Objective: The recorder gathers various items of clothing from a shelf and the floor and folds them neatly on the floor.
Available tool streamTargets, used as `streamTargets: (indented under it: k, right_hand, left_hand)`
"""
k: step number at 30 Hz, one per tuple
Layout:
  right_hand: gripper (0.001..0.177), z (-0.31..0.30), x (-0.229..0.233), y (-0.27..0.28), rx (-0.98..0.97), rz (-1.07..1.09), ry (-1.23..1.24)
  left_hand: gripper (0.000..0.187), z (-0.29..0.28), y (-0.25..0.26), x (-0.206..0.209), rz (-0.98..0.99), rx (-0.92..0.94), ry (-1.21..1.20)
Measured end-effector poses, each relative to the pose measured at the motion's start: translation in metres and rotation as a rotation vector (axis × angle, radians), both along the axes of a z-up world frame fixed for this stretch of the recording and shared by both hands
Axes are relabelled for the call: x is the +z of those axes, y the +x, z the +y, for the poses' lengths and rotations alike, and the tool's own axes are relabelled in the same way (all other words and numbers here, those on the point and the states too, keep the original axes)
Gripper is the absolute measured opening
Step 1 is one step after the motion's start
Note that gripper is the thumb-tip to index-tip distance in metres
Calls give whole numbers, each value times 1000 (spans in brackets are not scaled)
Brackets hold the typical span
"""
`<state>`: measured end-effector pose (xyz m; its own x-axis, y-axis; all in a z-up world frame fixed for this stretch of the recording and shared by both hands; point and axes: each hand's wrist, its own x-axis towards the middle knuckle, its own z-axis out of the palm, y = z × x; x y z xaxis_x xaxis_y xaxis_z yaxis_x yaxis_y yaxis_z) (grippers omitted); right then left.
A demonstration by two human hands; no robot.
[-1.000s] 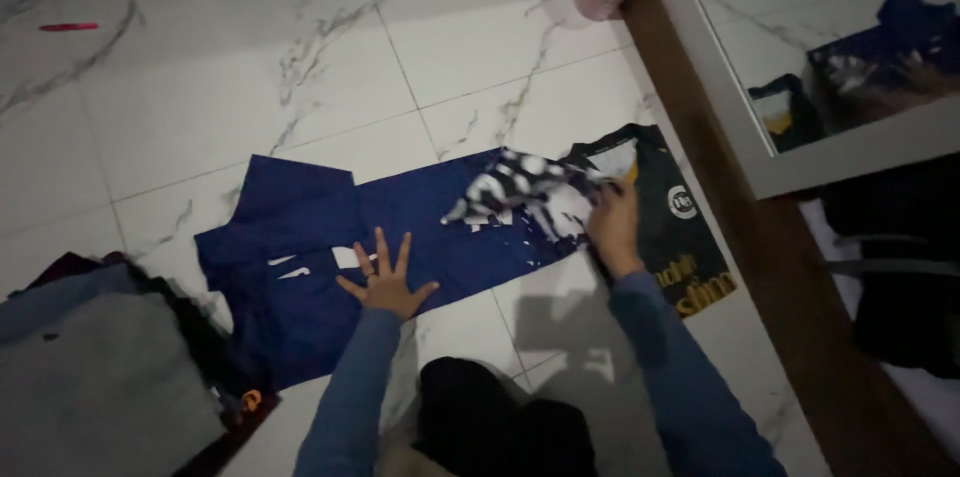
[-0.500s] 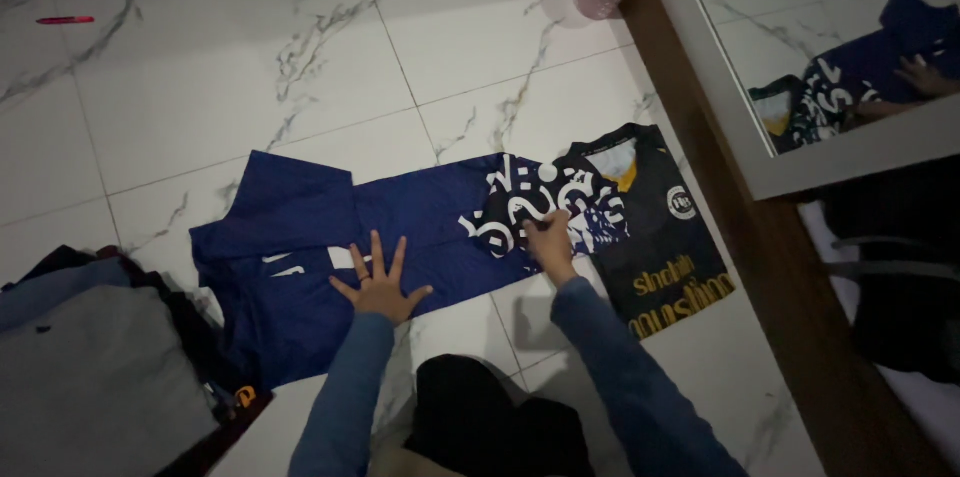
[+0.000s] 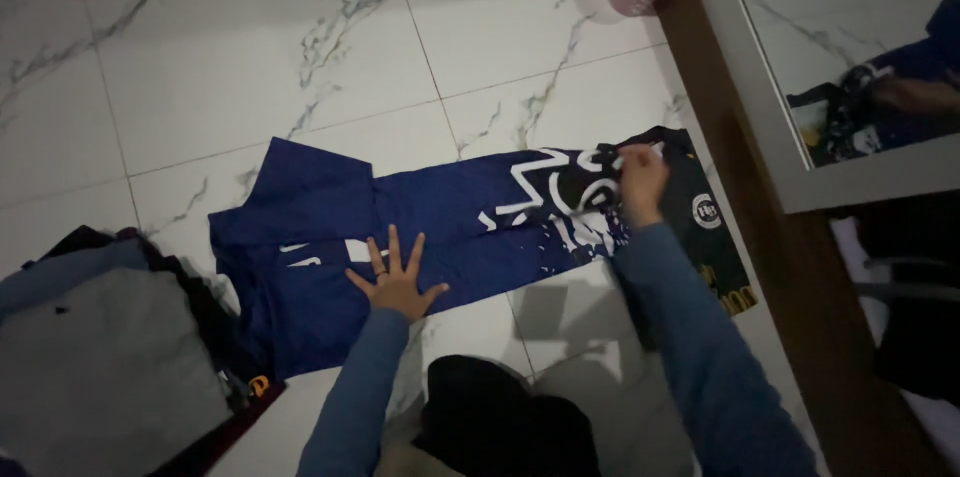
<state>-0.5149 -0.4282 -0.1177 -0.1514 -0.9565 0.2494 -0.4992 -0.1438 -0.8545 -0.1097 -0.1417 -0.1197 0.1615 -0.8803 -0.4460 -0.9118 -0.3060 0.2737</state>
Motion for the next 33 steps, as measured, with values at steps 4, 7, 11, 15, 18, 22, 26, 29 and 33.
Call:
streamTargets:
  k: [4,7,11,15,18,22,26,29,33]
  right_hand:
    - [13,-1,2,-22,-105,-254,19]
    - [19,11,-19,-24,1,-1,-120]
    - [16,53,-36,5,-96,210,-48]
    - [24,111,-19,61,-32,-41,43]
    - [16,130,-25,88,-46,-527,693]
    - [24,107,-53,74,-31,-637,695]
    - [18,73,-90,35,98,-718,706]
    - [20,52,-123,5,48,-848,737]
    - [26,61,-71,27,214,-965,842]
  left_hand:
    - [113,0,0,0,-9,17,47]
    - [113,-2,2,8,4,14,-8]
    - [98,4,16,21,144,132,-85]
    - [61,14,67,-15,378,621,-655]
    - [59,11,127,-8,167,744,-619]
    - [61,12,190,-20,179,775,-688]
    - [66,-1,239,-72,172,735,-628]
    - [60,-13,258,-97,125,721,-624]
    - [48,-19,261,-68,152,737,-560]
